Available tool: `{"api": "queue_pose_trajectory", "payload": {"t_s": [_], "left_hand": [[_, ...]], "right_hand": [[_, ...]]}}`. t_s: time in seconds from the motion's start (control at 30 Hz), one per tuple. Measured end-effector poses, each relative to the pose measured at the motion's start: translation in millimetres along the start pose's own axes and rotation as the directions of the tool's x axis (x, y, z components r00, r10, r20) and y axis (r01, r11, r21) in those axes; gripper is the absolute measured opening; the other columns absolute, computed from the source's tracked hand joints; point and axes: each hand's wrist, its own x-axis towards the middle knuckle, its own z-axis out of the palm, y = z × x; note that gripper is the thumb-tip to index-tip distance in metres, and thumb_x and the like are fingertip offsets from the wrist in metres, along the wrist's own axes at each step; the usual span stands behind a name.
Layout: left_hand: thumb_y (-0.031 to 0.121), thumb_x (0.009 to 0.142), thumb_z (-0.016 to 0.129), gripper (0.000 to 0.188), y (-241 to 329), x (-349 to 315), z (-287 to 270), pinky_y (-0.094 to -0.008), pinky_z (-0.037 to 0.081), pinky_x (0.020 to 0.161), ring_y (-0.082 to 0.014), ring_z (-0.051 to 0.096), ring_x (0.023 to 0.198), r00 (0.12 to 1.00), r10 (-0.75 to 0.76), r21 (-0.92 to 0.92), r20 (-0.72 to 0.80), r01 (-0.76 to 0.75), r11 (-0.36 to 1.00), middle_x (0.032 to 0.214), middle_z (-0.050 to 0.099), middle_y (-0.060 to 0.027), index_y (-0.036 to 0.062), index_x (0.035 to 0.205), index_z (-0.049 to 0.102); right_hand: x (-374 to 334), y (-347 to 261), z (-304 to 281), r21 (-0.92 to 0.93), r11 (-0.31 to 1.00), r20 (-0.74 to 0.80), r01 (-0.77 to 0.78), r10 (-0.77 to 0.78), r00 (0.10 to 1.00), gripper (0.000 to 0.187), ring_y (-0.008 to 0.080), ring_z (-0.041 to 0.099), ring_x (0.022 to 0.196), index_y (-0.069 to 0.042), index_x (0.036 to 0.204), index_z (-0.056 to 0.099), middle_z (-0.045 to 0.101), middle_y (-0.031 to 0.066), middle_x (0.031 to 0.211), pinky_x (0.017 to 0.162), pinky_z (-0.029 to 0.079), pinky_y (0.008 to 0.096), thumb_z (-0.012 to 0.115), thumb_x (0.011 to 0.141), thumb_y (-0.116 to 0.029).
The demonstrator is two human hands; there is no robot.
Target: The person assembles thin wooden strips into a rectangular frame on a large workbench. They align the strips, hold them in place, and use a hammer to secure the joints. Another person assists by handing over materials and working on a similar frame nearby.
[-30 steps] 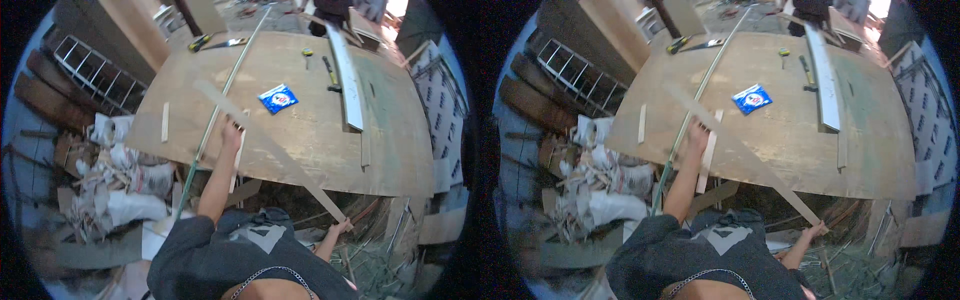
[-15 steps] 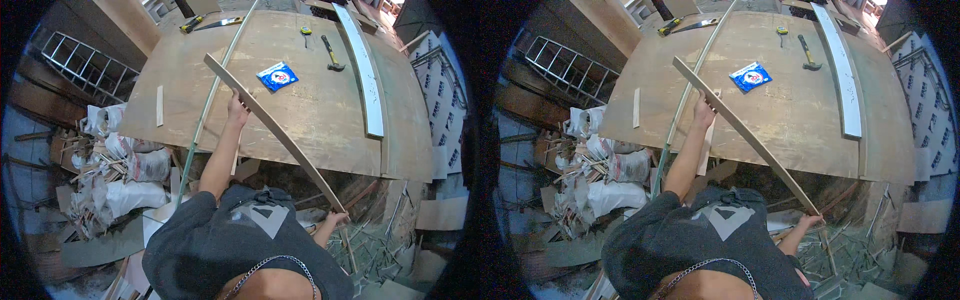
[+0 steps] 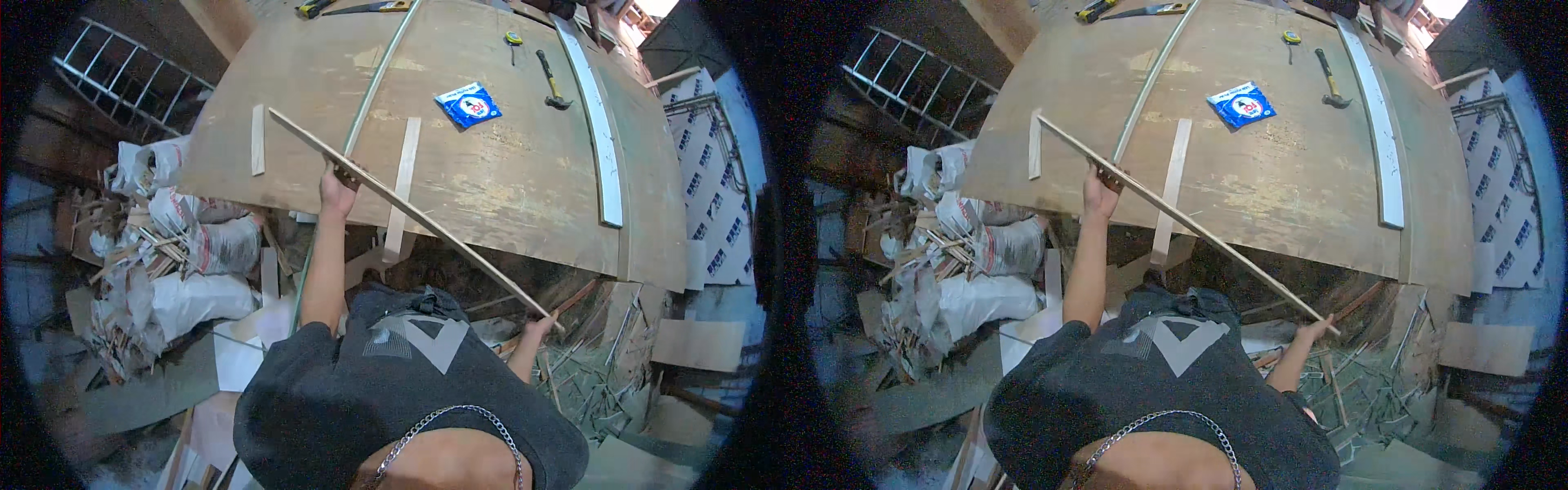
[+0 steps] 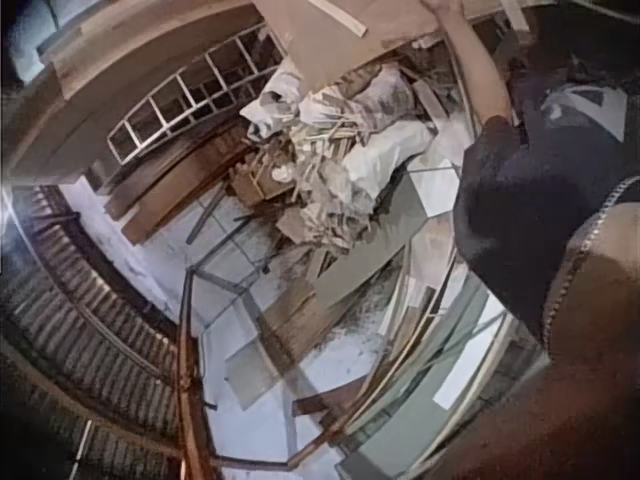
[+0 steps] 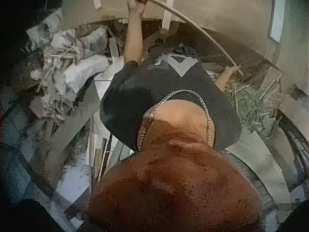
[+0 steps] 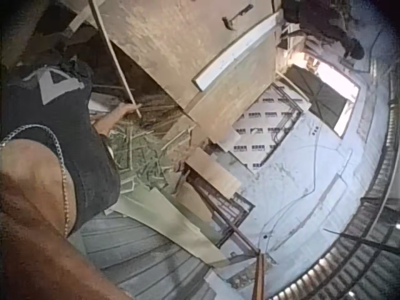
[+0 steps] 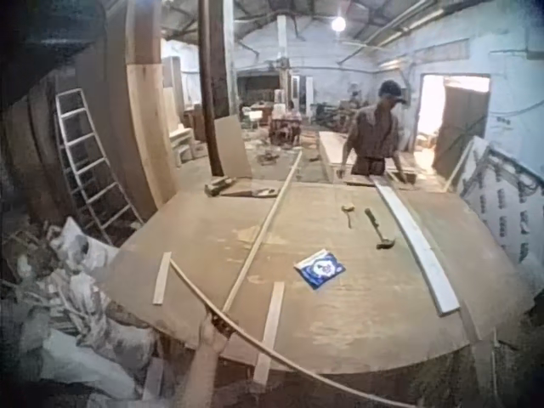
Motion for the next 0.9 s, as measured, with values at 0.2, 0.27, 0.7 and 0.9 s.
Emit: {"api": "queue_pose_trajectory", "payload": {"t_s": [0.2,0.27,0.7,0.9], "left_hand": [[0.047,0.095,0.038,0.045,93.0,-27.3,-110.0,-0.0421,0.049,0.083,-0.0240,0.056,0.089,0.893,0.309,-0.044,-0.327,-0.341,0.939,0.098,0.058,-0.0105,0.0060,0.104,0.054],[0.050,0.094,0.039,0.053,130.1,-57.0,-133.0,-0.0438,0.047,0.088,-0.0263,0.054,0.099,0.843,0.353,-0.106,-0.406,-0.427,0.898,0.111,0.055,-0.0128,0.0031,0.114,0.050],[0.040,0.097,0.035,0.046,133.8,-107.2,-220.9,-0.0557,0.049,0.089,-0.0345,0.056,0.102,0.408,0.398,-0.138,-0.822,-0.820,0.556,0.119,0.052,-0.0159,0.0036,0.124,0.041],[0.029,0.093,0.041,0.036,161.2,-69.4,-320.4,-0.0616,0.042,0.095,-0.0377,0.054,0.109,0.442,0.400,-0.218,-0.803,-0.842,0.493,0.118,0.054,-0.0177,-0.0008,0.113,0.048]], "right_hand": [[-64.2,-2.9,56.4,0.145,0.890,0.661,0.432,-0.412,0.627,0.054,0.0206,0.062,0.084,-0.007,0.133,0.032,0.058,0.0130,0.104,0.059,0.054,0.0290,0.051,0.091,-0.035],[-120.4,10.9,96.5,0.029,0.872,0.831,0.489,-0.292,0.473,0.050,0.0173,0.061,0.071,-0.006,0.133,0.034,0.058,0.0113,0.096,0.055,0.053,0.0252,0.054,0.090,-0.025],[-324.0,218.8,231.8,0.173,-0.456,0.982,0.873,0.153,-0.114,0.084,0.0423,0.055,0.097,0.006,0.128,0.038,0.050,0.0301,0.108,0.083,0.046,0.0458,0.072,0.069,-0.044],[-335.0,209.3,233.1,0.031,-0.217,0.961,0.976,0.274,0.031,0.085,0.0423,0.046,0.112,0.007,0.131,0.029,0.040,0.0334,0.123,0.092,0.042,0.0423,0.074,0.068,-0.029]]}}
